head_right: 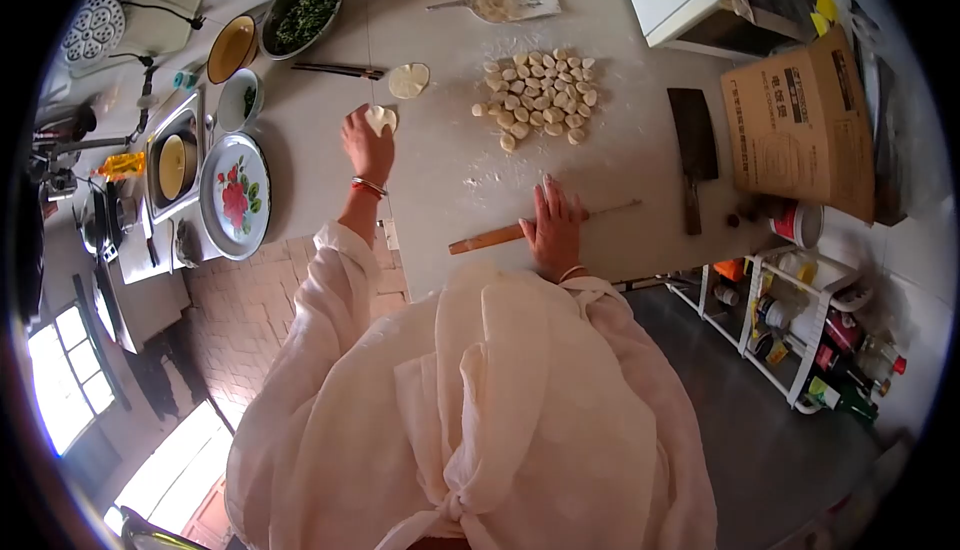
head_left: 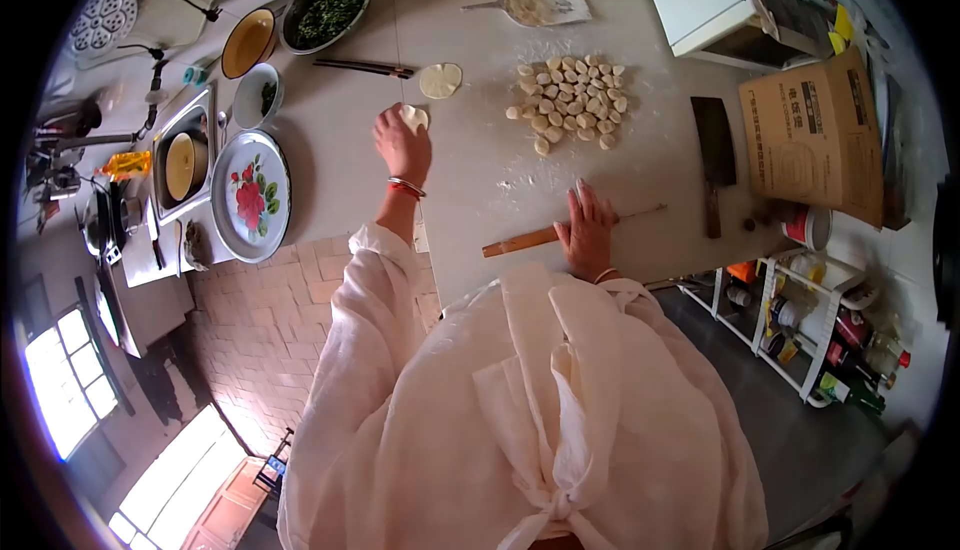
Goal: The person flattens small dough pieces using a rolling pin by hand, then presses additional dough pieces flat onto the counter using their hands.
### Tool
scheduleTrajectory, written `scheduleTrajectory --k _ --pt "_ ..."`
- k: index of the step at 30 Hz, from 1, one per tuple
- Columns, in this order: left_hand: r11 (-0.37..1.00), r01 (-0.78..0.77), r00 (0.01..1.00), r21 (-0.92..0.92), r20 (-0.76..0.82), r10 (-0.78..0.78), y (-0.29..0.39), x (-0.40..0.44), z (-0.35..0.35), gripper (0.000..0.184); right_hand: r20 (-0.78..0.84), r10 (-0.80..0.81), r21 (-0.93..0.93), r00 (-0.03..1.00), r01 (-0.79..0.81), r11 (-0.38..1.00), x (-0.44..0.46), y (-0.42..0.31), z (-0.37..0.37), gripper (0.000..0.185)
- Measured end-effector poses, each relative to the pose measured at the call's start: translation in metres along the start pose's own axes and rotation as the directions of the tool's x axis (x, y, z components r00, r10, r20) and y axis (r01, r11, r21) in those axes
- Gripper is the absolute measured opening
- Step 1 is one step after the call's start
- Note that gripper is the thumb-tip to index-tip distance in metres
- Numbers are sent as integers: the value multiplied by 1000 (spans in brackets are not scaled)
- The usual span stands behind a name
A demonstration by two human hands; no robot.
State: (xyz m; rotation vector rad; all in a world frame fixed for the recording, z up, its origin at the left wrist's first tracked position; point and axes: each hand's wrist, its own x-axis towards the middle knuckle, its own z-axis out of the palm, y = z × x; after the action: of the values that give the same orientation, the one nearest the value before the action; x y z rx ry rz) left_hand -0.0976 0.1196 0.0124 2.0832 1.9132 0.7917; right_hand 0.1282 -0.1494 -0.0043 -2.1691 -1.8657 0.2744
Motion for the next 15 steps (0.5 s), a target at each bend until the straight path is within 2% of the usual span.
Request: scheduleTrajectory --k 1,2,3,5,7,8,11,12,15 --pt "986 -112 994 -124 -3 113 5 -6 9 36 -12 -10 29 1000 11 1000 -2 1 0 67" --pt "955 -130 981 -268 105 163 9 -19 24 33 -24 -21 56 999 22 998 -4 4 -2 67" --pt "903 -127 953 -409 202 226 16 -33 40 29 -38 -33 81 999 36 996 -6 7 -2 66" --pt "855 -73 881 -514 368 296 55 -60 59 25 -42 -34 77 999 37 996 -11 14 -2 65" --pt "897 -56 820 -439 493 292 93 -77 62 23 -38 -25 62 999 28 998 -16 19 -3 64" --pt "921 -82 834 -380 480 272 108 -83 66 20 -32 -15 50 999 17 999 -18 22 -5 64" --pt "958 64 875 -278 478 80 122 -89 83 21 -21 -11 33 1000 11 999 -22 28 -5 62" --pt "962 96 860 -254 509 49 121 -90 85 25 -15 -13 32 1000 13 999 -22 28 -5 61" --pt "958 25 782 -286 602 159 113 -96 81 30 -29 -37 33 999 38 999 -21 32 -6 60"
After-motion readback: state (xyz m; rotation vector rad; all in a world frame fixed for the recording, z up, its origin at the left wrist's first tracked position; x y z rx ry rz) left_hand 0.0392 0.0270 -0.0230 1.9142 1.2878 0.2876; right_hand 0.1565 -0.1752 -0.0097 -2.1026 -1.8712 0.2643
